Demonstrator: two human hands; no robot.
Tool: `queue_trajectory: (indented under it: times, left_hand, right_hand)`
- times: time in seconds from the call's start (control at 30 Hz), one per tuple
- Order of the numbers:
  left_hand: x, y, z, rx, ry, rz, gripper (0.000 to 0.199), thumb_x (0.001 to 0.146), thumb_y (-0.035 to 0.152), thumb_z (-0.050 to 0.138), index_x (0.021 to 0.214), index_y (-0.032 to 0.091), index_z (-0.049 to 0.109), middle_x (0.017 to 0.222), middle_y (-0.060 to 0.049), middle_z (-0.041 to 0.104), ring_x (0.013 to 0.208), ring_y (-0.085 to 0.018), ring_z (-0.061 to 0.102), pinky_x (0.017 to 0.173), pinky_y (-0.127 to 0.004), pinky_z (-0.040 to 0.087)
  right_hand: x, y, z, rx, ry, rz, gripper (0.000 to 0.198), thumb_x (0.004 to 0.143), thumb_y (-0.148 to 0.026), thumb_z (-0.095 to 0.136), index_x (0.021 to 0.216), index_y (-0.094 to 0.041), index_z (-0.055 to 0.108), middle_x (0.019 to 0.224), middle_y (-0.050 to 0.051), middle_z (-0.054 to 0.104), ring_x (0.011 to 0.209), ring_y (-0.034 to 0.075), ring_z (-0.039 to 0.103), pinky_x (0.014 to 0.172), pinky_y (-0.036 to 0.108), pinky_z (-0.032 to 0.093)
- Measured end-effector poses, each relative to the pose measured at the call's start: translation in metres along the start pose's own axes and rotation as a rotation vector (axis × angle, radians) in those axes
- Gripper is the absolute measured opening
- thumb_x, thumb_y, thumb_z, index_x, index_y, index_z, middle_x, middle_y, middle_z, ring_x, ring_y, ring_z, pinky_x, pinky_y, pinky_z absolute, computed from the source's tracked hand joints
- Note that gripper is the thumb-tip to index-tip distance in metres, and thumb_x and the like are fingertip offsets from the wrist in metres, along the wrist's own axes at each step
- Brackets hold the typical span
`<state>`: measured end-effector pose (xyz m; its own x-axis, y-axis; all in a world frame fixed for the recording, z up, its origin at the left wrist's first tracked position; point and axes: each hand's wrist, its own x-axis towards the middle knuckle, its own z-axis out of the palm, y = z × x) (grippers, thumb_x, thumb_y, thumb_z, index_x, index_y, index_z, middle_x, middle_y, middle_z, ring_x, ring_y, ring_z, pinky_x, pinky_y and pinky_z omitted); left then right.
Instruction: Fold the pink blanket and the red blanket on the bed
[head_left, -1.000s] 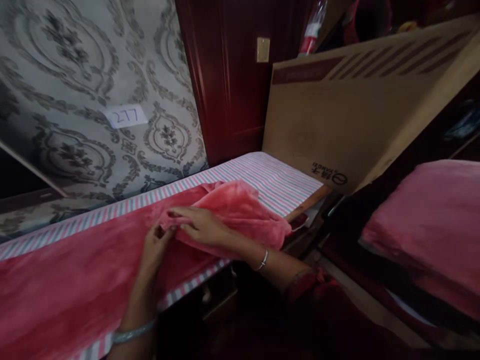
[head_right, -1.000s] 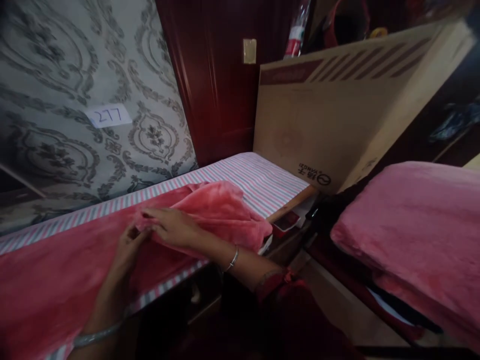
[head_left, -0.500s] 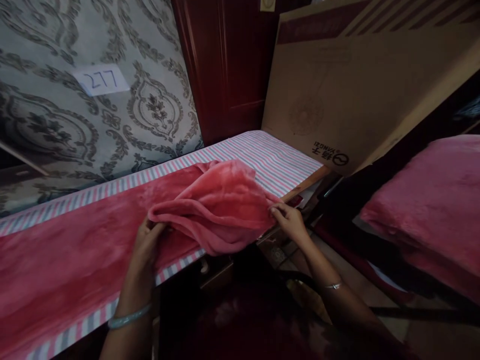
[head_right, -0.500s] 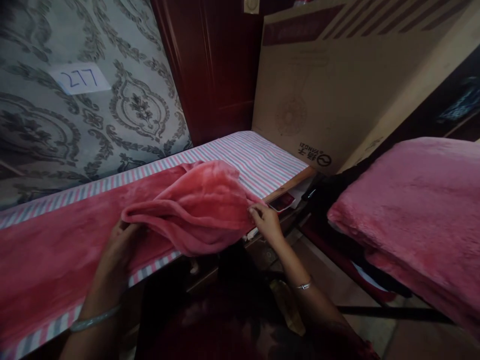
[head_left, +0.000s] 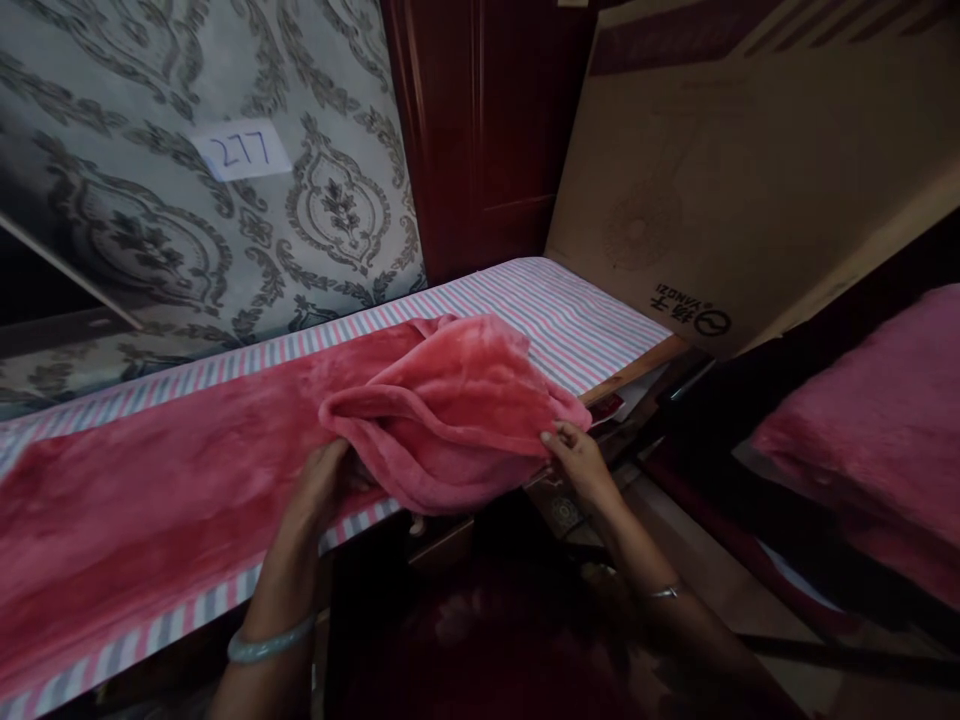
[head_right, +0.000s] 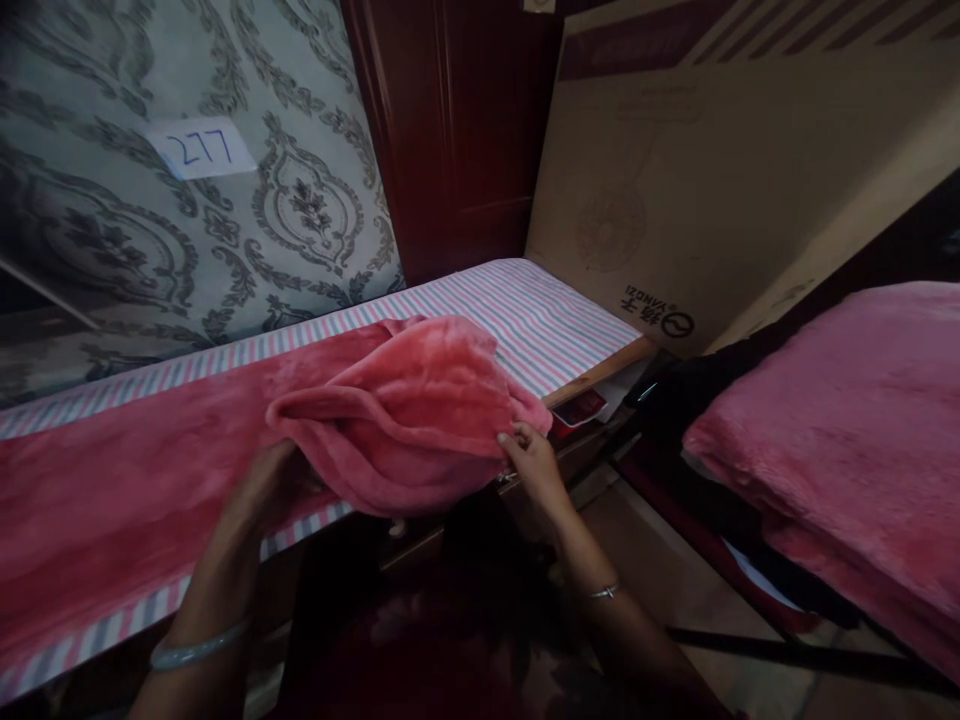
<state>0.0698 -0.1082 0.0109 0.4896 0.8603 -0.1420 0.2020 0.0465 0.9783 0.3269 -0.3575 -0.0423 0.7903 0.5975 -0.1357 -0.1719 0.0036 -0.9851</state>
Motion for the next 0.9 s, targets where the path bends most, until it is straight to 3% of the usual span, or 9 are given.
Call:
queue_trajectory:
  times: [0.13,0.23,0.3,0.37,0.5,0.57,0.67,0.8,0.9]
  left_hand:
    - [-0.007,0.006,0.008,-0.163,-0.190,-0.161,0.060,0.066,0.060,0.075,0.106,0.015,0.068,0.082,-0.010,0.076,0.067,-0.028,0.072,0.057,-0.042,0.061]
    - [-0.012,0.008,0.023,-0.176,-0.161,-0.138,0.060,0.065,0.048,0.083,0.112,0.015,0.066,0.083,-0.007,0.075,0.064,-0.022,0.071,0.054,-0.032,0.058]
    - [-0.009,0.013,0.034,-0.225,-0.119,-0.146,0.045,0.069,0.039,0.082,0.102,0.014,0.067,0.076,-0.005,0.073,0.059,-0.020,0.068,0.052,-0.029,0.057]
    - [0.003,0.027,0.044,-0.316,-0.088,-0.141,0.027,0.072,0.029,0.078,0.091,0.014,0.066,0.068,-0.003,0.070,0.054,-0.018,0.065,0.049,-0.029,0.056]
    - [0.043,0.076,0.056,-0.600,0.011,0.062,0.009,0.081,0.019,0.066,0.088,0.016,0.062,0.071,-0.003,0.070,0.060,-0.018,0.069,0.059,-0.032,0.062]
    - [0.065,0.097,0.060,-0.709,0.062,0.145,0.008,0.086,0.019,0.059,0.093,0.015,0.060,0.074,-0.004,0.071,0.066,-0.019,0.071,0.067,-0.034,0.063]
    - [0.089,0.104,0.064,-0.715,0.147,0.051,0.007,0.088,0.018,0.053,0.092,0.017,0.059,0.067,-0.001,0.067,0.063,-0.016,0.069,0.070,-0.031,0.062]
    - [0.094,0.069,0.059,-0.613,0.171,-0.115,0.006,0.081,0.017,0.059,0.076,0.019,0.056,0.055,0.003,0.059,0.052,-0.011,0.059,0.059,-0.021,0.054]
    - [0.077,0.041,0.048,-0.532,0.111,-0.147,0.010,0.076,0.021,0.063,0.069,0.019,0.056,0.054,0.002,0.058,0.048,-0.012,0.056,0.052,-0.022,0.050]
  right_hand:
    - [-0.003,-0.021,0.001,0.195,-0.074,0.053,0.051,0.056,-0.051,0.088,0.089,-0.020,0.064,0.073,-0.001,0.067,0.053,0.014,0.062,0.045,0.025,0.050]
    - [0.001,-0.039,0.004,0.260,-0.054,-0.022,0.061,0.058,-0.043,0.089,0.111,-0.024,0.065,0.070,-0.005,0.065,0.051,0.015,0.064,0.043,0.023,0.050]
    - [0.008,-0.058,0.007,0.279,-0.074,-0.103,0.065,0.062,-0.039,0.087,0.121,-0.026,0.064,0.067,-0.007,0.062,0.050,0.013,0.064,0.045,0.022,0.051]
    - [0.018,-0.086,0.008,0.286,-0.108,-0.219,0.053,0.068,-0.038,0.083,0.118,-0.025,0.068,0.070,-0.006,0.064,0.052,0.012,0.063,0.047,0.022,0.053]
    - [0.032,-0.148,0.008,0.302,-0.086,-0.555,0.032,0.078,-0.039,0.075,0.107,-0.024,0.071,0.087,0.000,0.070,0.064,0.013,0.067,0.054,0.025,0.057]
    - [0.028,-0.159,0.015,0.316,-0.070,-0.635,0.033,0.080,-0.039,0.075,0.110,-0.026,0.071,0.091,0.001,0.070,0.066,0.013,0.067,0.055,0.025,0.058]
    - [0.010,-0.130,0.037,0.336,-0.118,-0.477,0.035,0.077,-0.040,0.078,0.108,-0.025,0.073,0.091,0.001,0.071,0.060,0.013,0.065,0.053,0.026,0.057]
    - [-0.018,-0.044,0.064,0.242,-0.328,0.015,0.042,0.065,-0.043,0.084,0.101,-0.022,0.075,0.079,0.001,0.067,0.059,0.016,0.067,0.052,0.028,0.057]
    - [-0.030,-0.003,0.065,0.133,-0.389,0.080,0.049,0.073,-0.045,0.079,0.116,-0.023,0.072,0.079,0.002,0.068,0.068,0.020,0.071,0.059,0.031,0.060]
